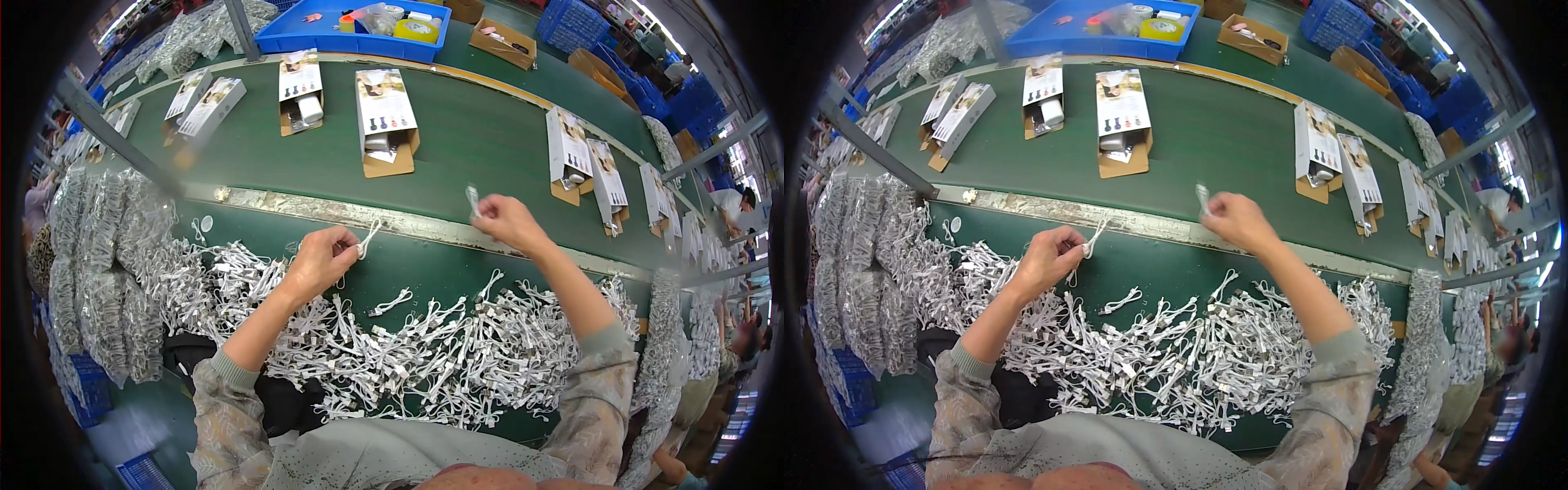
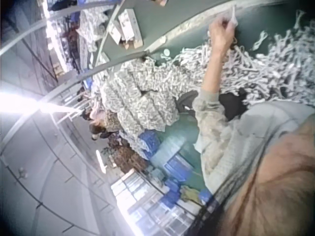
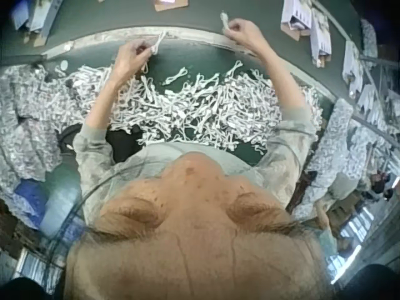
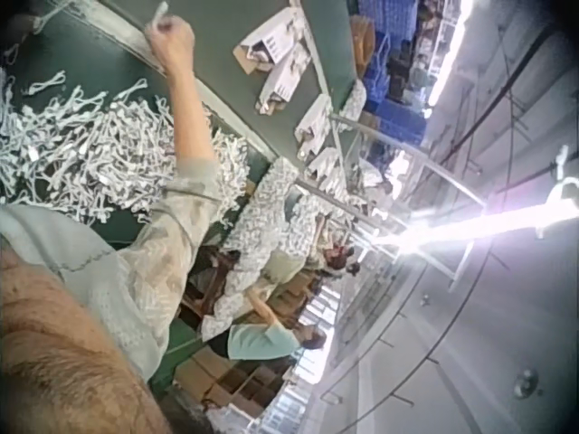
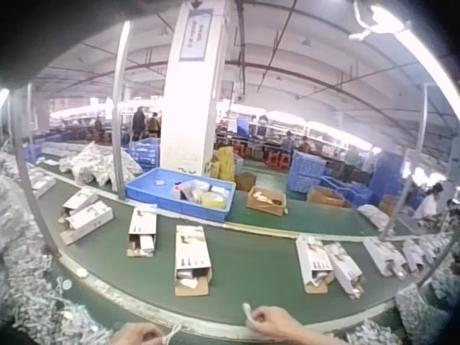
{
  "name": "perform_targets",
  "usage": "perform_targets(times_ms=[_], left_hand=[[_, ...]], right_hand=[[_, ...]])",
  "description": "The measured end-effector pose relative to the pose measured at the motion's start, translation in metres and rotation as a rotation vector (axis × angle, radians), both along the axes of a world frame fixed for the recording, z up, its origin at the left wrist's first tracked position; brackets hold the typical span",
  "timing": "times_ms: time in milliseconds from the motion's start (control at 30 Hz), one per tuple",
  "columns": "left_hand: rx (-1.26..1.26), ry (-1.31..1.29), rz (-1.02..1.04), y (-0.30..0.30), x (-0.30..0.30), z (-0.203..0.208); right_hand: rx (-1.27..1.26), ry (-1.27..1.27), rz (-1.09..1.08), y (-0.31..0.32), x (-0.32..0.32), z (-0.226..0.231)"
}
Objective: The person picks up white USB cables from a pile, folds each one, and places them into cardboard boxes on a conveyor belt.
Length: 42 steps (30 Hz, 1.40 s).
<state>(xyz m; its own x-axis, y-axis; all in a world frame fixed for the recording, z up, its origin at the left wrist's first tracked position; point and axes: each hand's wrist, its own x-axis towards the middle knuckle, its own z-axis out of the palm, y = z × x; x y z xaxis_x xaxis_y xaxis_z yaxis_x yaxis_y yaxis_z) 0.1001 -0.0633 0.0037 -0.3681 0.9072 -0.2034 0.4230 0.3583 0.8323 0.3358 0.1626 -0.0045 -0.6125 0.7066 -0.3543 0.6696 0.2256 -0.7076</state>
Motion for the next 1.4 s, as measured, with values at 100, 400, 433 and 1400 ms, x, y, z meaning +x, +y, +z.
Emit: perform_targets(times_ms=[100,400,433,1400], left_hand=[[-0.009,0.003,0.027,-0.009,-0.011,-0.004],[0.021,-0.061,0.158,0.010,-0.047,-0.022],[0.065,-0.082,0.210,0.023,-0.054,-0.032],[0.079,0.602,-0.542,-0.028,-0.035,-0.027]], right_hand=[[0.243,0.105,0.072,-0.002,-0.061,-0.011],[0.728,-0.056,-0.148,0.044,-0.130,-0.064],[0.744,-0.054,-0.157,0.046,-0.124,-0.069],[0.047,0.080,0.397,-0.113,-0.073,-0.010]])
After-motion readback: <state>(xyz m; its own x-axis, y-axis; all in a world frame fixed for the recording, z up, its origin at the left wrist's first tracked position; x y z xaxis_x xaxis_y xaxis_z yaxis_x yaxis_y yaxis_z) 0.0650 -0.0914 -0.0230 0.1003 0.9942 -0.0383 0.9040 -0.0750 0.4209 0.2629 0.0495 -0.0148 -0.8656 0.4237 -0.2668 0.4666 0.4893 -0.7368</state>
